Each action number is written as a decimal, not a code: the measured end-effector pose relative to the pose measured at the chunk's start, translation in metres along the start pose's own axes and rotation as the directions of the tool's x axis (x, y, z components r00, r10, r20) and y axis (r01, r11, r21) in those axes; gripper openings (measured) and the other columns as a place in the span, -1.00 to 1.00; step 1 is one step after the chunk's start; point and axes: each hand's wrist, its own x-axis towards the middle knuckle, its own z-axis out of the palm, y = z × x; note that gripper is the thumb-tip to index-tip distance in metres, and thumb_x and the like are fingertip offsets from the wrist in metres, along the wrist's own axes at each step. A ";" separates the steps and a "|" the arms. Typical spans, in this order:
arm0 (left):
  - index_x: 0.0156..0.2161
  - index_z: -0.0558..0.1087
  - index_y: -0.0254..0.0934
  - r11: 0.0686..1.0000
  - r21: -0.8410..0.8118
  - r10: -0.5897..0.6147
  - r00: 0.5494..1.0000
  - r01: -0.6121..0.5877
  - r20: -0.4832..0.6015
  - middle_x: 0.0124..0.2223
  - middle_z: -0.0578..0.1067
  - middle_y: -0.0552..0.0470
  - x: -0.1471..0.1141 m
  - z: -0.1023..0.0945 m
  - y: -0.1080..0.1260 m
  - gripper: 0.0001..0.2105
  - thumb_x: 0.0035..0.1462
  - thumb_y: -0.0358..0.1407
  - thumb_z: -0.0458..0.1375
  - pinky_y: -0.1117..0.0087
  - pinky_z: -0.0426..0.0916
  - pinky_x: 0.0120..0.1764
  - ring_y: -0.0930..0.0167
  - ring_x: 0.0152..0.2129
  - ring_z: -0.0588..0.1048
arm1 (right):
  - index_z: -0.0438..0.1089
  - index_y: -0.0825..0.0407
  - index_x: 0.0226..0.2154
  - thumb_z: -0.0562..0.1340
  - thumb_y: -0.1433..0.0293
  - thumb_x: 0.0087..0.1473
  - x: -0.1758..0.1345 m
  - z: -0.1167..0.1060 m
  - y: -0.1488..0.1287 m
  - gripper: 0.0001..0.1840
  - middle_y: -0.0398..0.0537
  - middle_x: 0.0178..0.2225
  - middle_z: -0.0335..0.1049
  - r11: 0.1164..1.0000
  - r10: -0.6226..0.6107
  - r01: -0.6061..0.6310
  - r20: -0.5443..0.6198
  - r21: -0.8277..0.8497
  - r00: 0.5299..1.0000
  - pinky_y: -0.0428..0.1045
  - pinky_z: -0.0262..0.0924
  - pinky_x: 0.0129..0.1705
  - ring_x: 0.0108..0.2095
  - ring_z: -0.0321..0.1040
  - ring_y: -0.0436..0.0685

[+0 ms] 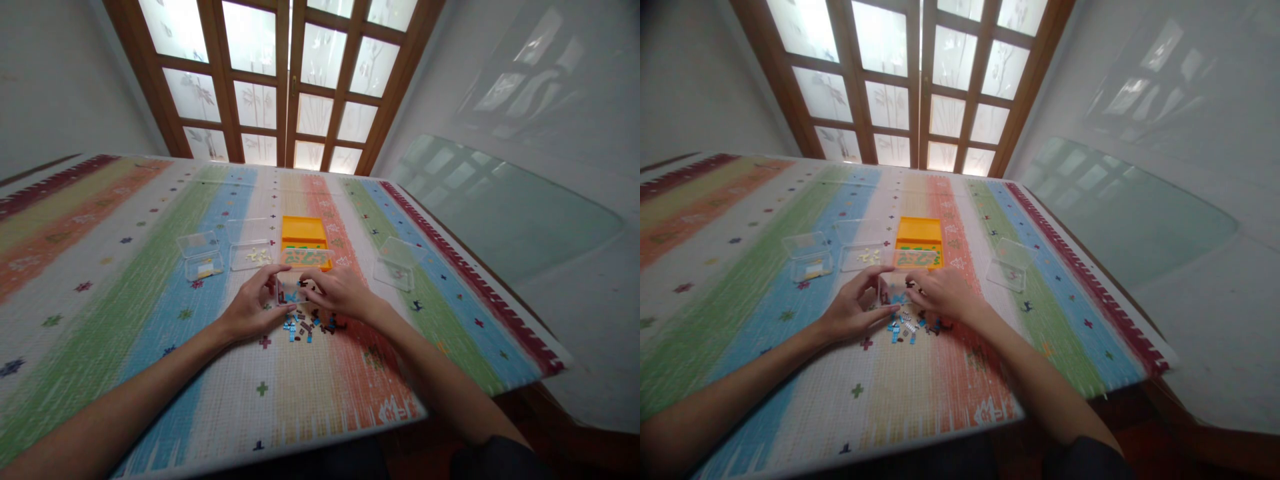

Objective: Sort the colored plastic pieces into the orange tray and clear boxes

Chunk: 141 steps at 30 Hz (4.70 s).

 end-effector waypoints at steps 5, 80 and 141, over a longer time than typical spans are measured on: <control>0.23 0.32 -0.24 0.996 -0.069 -0.050 0.998 0.048 -0.030 -0.31 0.46 0.12 0.001 0.002 -0.001 -0.42 0.16 -0.27 0.38 0.34 0.43 -0.21 0.41 -0.39 0.49 | 0.52 0.09 0.00 0.08 0.29 0.35 -0.004 -0.005 0.006 -0.62 -0.09 -0.50 0.50 0.998 0.010 -0.008 -0.032 0.069 0.999 -0.05 -0.09 -0.41 -0.48 0.32 0.04; 0.21 0.35 -0.19 0.995 0.071 -0.055 0.965 0.075 -0.256 0.14 0.47 -0.14 0.006 -0.003 -0.009 -0.42 0.10 -0.26 0.37 0.14 0.50 0.00 0.23 -0.02 0.52 | 0.53 0.07 -0.28 0.25 0.39 0.25 -0.001 -0.005 -0.004 -0.86 -0.07 -0.42 0.53 0.959 -0.138 0.052 0.297 0.279 0.945 -0.05 0.00 -0.36 -0.43 0.31 0.04; 0.16 0.40 -0.20 0.991 0.088 0.107 0.992 -0.101 -0.066 0.00 0.55 -0.09 0.004 -0.001 0.000 -0.50 0.11 -0.35 0.36 0.19 0.48 -0.01 0.27 -0.09 0.54 | 0.48 0.05 -0.09 0.18 0.29 0.34 0.015 -0.008 -0.017 -0.77 0.03 -0.24 0.61 0.999 0.027 -0.030 0.071 0.030 0.997 -0.03 -0.09 -0.39 -0.34 0.42 0.10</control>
